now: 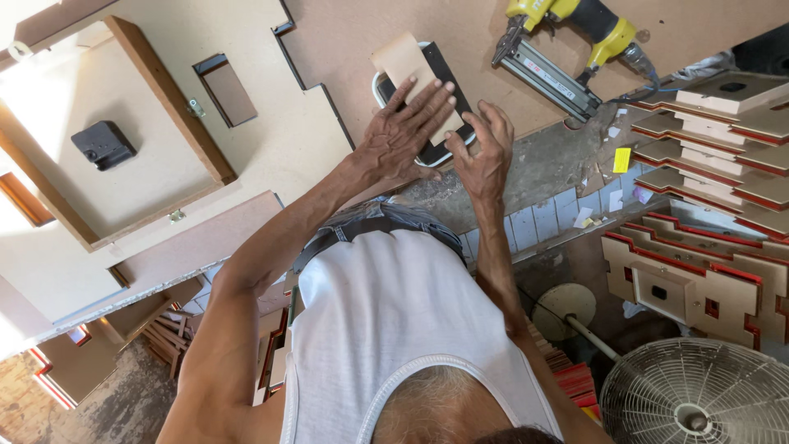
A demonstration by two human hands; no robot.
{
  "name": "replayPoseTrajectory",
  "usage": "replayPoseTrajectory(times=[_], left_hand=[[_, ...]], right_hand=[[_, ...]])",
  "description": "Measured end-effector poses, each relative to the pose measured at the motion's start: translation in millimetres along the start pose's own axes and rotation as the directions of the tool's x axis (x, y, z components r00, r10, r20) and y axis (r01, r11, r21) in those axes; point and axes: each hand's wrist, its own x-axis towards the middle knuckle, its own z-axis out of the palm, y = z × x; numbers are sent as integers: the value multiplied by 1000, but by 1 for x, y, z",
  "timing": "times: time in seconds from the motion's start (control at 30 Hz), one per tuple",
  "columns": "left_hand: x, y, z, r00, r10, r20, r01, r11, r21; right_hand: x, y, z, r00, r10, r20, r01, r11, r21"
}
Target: The person assembles wooden frames by applying adhesive tape to the edges of flat wooden pieces and pressing them together. They repeatedly pick up pieces, apply tape, and join them to form frame structures on a workbench.
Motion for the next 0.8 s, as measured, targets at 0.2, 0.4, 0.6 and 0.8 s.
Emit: replayPoseTrajectory(times=[0.2, 0.4, 0.6, 0.8], left_hand=[[5, -7, -23, 997, -68, 22, 70, 991, -111], [6, -4, -28, 999, -38, -24, 38, 999, -17], [4, -5, -27, 999, -49, -21, 47, 996, -72], [3, -3, -24, 995, -97, -14, 94, 987, -132]], right_hand=[[1, -17, 5, 999, 37, -24, -39, 995, -91], [3, -30, -12, 982, -173, 81, 190, 900, -392], [14, -12, -35, 921, -240, 307, 375, 761, -529], [8, 8, -38, 792, -405, 457, 606, 615, -505]])
